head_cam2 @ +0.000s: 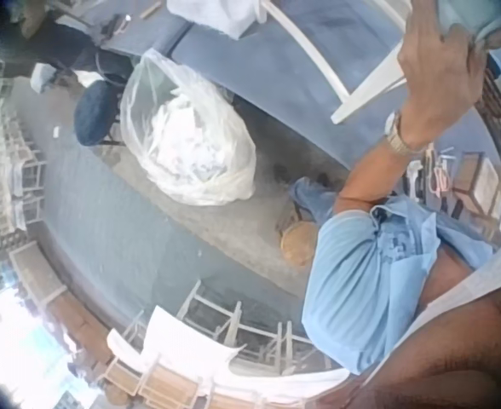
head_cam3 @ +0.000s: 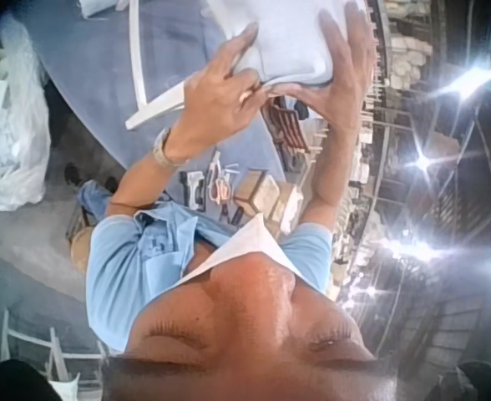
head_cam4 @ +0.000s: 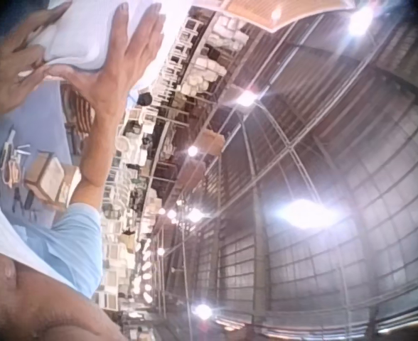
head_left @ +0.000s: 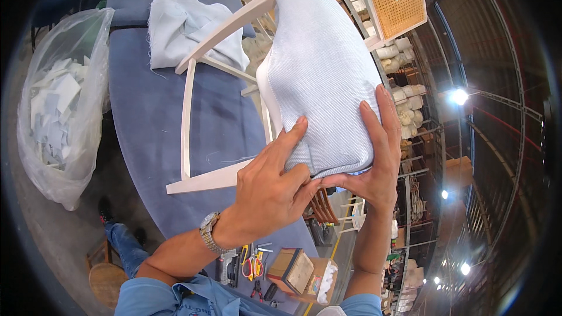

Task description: The person staples white fabric onto a wooden chair frame using a pneumatic staple gun, then trims excess fabric with scissors. The person repeatedly smooths and pulls the fabric taut while securing it around the seat and backrest.

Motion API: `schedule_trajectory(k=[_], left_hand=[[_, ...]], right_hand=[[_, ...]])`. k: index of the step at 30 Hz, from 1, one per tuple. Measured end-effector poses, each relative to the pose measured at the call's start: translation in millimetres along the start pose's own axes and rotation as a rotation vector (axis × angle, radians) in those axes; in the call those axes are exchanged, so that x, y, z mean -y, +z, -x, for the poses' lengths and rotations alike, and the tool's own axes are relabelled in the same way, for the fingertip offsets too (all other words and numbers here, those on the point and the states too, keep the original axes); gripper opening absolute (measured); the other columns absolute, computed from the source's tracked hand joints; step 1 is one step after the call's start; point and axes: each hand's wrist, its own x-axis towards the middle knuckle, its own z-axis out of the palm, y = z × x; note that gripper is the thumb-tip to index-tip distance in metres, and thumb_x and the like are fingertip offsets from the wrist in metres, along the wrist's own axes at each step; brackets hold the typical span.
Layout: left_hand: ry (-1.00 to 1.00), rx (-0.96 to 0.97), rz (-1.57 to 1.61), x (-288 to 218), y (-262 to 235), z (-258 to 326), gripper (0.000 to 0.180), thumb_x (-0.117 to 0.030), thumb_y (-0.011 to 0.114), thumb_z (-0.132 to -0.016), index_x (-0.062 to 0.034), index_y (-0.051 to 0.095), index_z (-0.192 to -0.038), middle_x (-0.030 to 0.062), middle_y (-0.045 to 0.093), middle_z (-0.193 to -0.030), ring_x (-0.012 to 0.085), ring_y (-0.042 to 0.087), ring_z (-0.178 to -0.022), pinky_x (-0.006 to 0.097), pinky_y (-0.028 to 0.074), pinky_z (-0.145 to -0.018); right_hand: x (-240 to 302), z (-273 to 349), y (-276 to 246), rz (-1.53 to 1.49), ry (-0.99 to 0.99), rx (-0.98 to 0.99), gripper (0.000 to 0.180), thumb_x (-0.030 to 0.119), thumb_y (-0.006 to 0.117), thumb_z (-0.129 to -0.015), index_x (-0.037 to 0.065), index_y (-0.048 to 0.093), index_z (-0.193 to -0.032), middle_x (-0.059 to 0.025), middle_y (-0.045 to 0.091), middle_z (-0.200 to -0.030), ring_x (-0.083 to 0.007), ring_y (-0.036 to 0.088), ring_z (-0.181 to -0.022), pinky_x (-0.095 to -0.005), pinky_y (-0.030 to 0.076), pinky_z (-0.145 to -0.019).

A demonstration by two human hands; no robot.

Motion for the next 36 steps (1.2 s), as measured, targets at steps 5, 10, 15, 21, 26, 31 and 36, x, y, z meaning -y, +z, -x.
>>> schedule_trajectory(k=[5, 10, 15, 21, 26, 31, 36], left_hand=[[-0.018, -0.008, 0.072, 5, -1, -1, 0.026, -0.016, 0.083, -0.069, -0.0026, 0.061, -0.066, 0.0281, 0.055, -0.143, 0.0378, 0.069, -0.110, 0.037, 0.058, -0.083], [-0.006, -0.056, 0.162, 13, 6, 0, 0.025, -0.013, 0.083, -0.066, -0.0035, 0.060, -0.061, 0.0273, 0.057, -0.142, 0.0348, 0.070, -0.107, 0.035, 0.058, -0.082], [0.010, -0.093, 0.202, 19, 8, -1, 0.028, -0.007, 0.082, -0.064, -0.0037, 0.056, -0.057, 0.0262, 0.058, -0.141, 0.0295, 0.074, -0.099, 0.033, 0.058, -0.072], [-0.069, -0.040, 0.162, 18, -7, -3, 0.028, -0.009, 0.085, -0.068, -0.0016, 0.058, -0.072, 0.0287, 0.057, -0.140, 0.0324, 0.072, -0.104, 0.034, 0.056, -0.077], [-0.168, -0.079, 0.080, 2, 0, -8, 0.050, -0.020, 0.084, -0.077, 0.0071, 0.062, -0.113, 0.0305, 0.060, -0.128, 0.0325, 0.070, -0.102, 0.034, 0.054, -0.081], [-0.242, 0.304, -0.026, -11, -18, -18, 0.051, -0.032, 0.078, -0.085, 0.0089, 0.065, -0.112, 0.0147, 0.068, -0.077, 0.0157, 0.061, -0.064, 0.031, 0.046, -0.058], [-0.238, 0.340, -0.044, -17, -13, -23, 0.045, -0.034, 0.079, -0.086, 0.0076, 0.067, -0.099, 0.0049, 0.063, -0.073, 0.0102, 0.051, -0.063, 0.029, 0.042, -0.058]], right_hand=[[4, -1, 3, -0.006, 0.031, -0.011, 0.112, 0.078, 0.079, -0.051, 0.010, 0.062, -0.137, -0.0258, 0.044, -0.153, -0.0464, 0.039, -0.143, -0.0579, 0.032, -0.115], [4, 2, 8, -0.035, 0.057, -0.039, 0.107, 0.076, 0.080, -0.053, 0.011, 0.064, -0.135, -0.0262, 0.044, -0.153, -0.0462, 0.040, -0.142, -0.0580, 0.032, -0.114], [9, 0, 10, -0.034, 0.086, -0.056, 0.102, 0.076, 0.081, -0.053, 0.012, 0.067, -0.132, -0.0259, 0.048, -0.150, -0.0452, 0.040, -0.142, -0.0572, 0.032, -0.115], [16, -3, 7, 0.009, 0.090, -0.069, 0.099, 0.075, 0.081, -0.053, 0.015, 0.069, -0.130, -0.0206, 0.051, -0.150, -0.0424, 0.042, -0.142, -0.0575, 0.032, -0.115], [14, 5, 6, 0.067, 0.083, -0.140, 0.094, 0.079, 0.078, -0.055, 0.022, 0.070, -0.130, -0.0147, 0.054, -0.148, -0.0389, 0.046, -0.139, -0.0571, 0.034, -0.112], [14, 12, 14, 0.108, 0.089, -0.279, 0.088, 0.079, 0.078, -0.055, 0.029, 0.071, -0.128, -0.0069, 0.060, -0.143, -0.0335, 0.053, -0.133, -0.0566, 0.035, -0.111], [13, 14, 22, 0.073, 0.142, -0.476, 0.069, 0.069, 0.081, -0.062, 0.025, 0.076, -0.115, -0.0021, 0.067, -0.133, -0.0302, 0.060, -0.124, -0.0523, 0.039, -0.108]])
